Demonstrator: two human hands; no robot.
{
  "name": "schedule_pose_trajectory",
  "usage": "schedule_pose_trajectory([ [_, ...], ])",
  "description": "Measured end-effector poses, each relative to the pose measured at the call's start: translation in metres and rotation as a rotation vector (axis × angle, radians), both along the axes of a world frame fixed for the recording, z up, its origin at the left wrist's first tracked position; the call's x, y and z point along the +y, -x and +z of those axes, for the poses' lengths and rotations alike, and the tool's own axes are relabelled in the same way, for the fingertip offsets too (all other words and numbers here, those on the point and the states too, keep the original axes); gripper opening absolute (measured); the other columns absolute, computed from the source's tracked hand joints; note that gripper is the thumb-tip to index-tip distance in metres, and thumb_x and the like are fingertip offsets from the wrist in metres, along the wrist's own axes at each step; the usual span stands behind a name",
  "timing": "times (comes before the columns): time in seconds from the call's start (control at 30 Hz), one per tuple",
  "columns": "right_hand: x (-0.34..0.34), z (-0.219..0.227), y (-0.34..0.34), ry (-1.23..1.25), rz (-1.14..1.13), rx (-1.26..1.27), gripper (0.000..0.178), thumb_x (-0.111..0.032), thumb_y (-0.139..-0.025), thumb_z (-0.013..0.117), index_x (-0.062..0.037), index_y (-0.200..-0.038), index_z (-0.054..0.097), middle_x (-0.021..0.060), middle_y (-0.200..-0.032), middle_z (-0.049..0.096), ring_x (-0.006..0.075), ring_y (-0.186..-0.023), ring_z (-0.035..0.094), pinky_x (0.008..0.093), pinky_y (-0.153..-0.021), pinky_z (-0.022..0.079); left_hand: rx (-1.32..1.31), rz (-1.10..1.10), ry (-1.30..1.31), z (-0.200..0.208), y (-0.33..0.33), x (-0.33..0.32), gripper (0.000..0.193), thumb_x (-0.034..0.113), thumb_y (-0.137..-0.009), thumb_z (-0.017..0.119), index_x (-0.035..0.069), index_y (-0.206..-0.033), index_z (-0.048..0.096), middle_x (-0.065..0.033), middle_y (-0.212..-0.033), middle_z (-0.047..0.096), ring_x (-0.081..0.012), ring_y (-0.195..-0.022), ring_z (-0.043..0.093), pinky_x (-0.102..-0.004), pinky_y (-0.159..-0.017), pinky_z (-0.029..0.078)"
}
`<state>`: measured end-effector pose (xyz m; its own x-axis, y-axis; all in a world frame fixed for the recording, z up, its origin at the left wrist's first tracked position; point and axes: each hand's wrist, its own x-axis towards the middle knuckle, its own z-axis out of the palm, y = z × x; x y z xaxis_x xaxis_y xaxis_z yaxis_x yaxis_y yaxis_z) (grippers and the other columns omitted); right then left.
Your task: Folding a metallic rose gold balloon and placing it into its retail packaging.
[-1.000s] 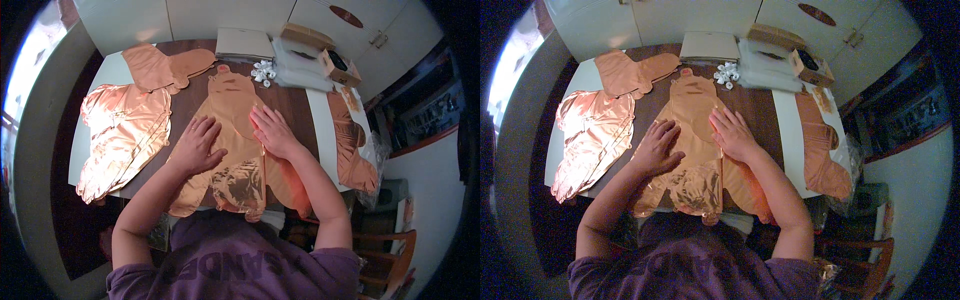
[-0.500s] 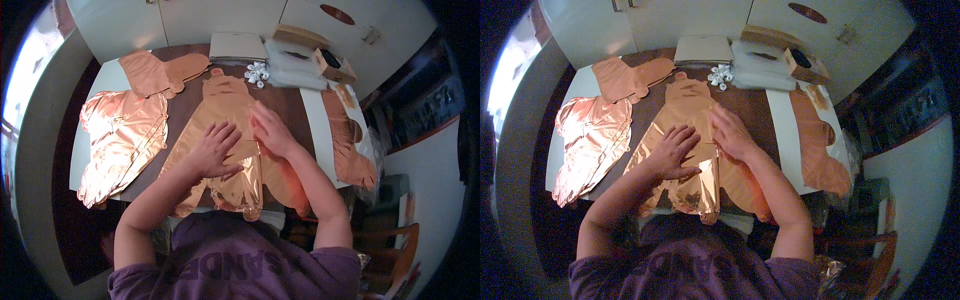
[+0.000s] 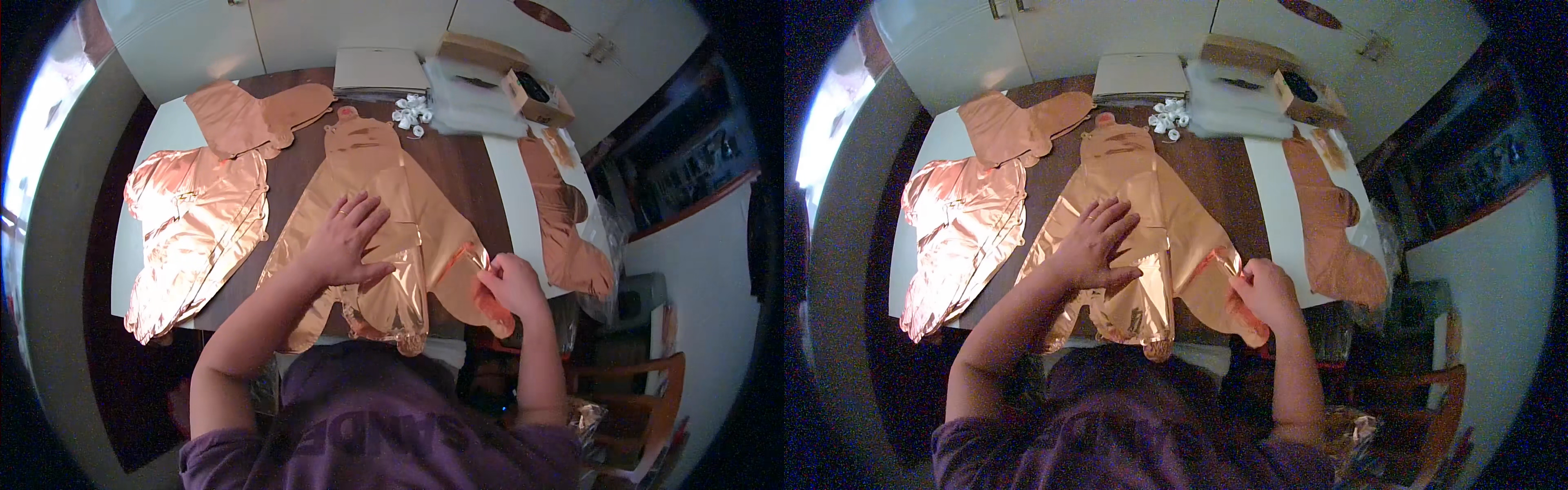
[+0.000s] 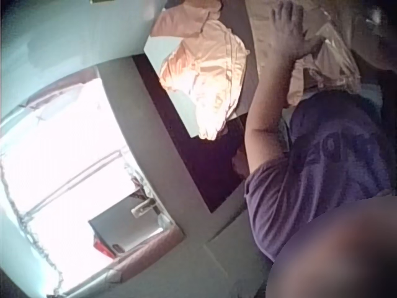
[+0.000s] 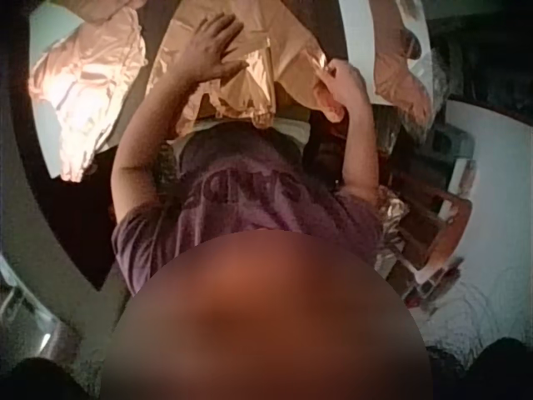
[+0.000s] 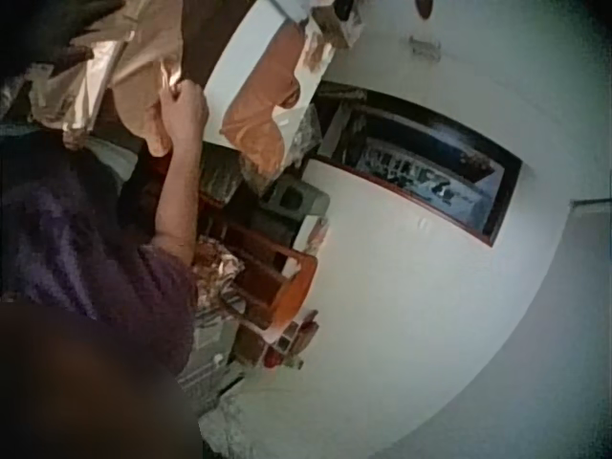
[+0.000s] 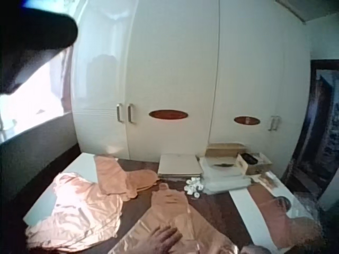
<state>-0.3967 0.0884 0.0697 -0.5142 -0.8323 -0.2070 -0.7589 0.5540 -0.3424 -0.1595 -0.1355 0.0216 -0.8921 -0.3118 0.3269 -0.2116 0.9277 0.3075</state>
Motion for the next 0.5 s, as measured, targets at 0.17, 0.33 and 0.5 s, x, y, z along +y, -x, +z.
schedule_pose_trajectory([
  [0.17,-0.009,0.008,-0.002,0.402,-0.07,-0.276,0.021,-0.016,-0.082,0.07,0.0007,-0.078,0.059,0.0089,-0.069,0.062,0.0143,-0.063,0.056,0.0311,-0.058,0.046,0.018,0.003,0.006,-0.002,-0.001,0.001,0.086,0.061,-0.073,0.066,0.005,-0.135,0.045,-0.0196,-0.14,0.044,-0.0383,-0.134,0.035,-0.0519,-0.112,0.025],
  [0.33,-0.041,0.043,-0.086,0.478,0.391,-0.564,0.016,-0.013,-0.083,0.072,-0.0026,-0.085,0.06,0.0019,-0.074,0.058,0.0077,-0.071,0.053,0.0257,-0.064,0.046,-0.027,0.005,-0.023,-0.004,-0.003,-0.001,0.086,0.057,-0.071,0.067,0.005,-0.136,0.045,-0.0192,-0.14,0.043,-0.0371,-0.136,0.033,-0.051,-0.114,0.022],
  [0.5,-0.078,0.006,-0.085,0.517,0.464,-0.896,0.019,-0.015,-0.089,0.066,-0.001,-0.102,0.064,0.0114,-0.109,0.066,0.0208,-0.1,0.064,0.0307,-0.088,0.049,-0.116,-0.023,0.207,-0.033,-0.007,-0.019,0.084,0.03,-0.065,0.07,0.001,-0.139,0.041,-0.0158,-0.149,0.033,-0.0323,-0.142,0.023,-0.0465,-0.117,0.017],
])
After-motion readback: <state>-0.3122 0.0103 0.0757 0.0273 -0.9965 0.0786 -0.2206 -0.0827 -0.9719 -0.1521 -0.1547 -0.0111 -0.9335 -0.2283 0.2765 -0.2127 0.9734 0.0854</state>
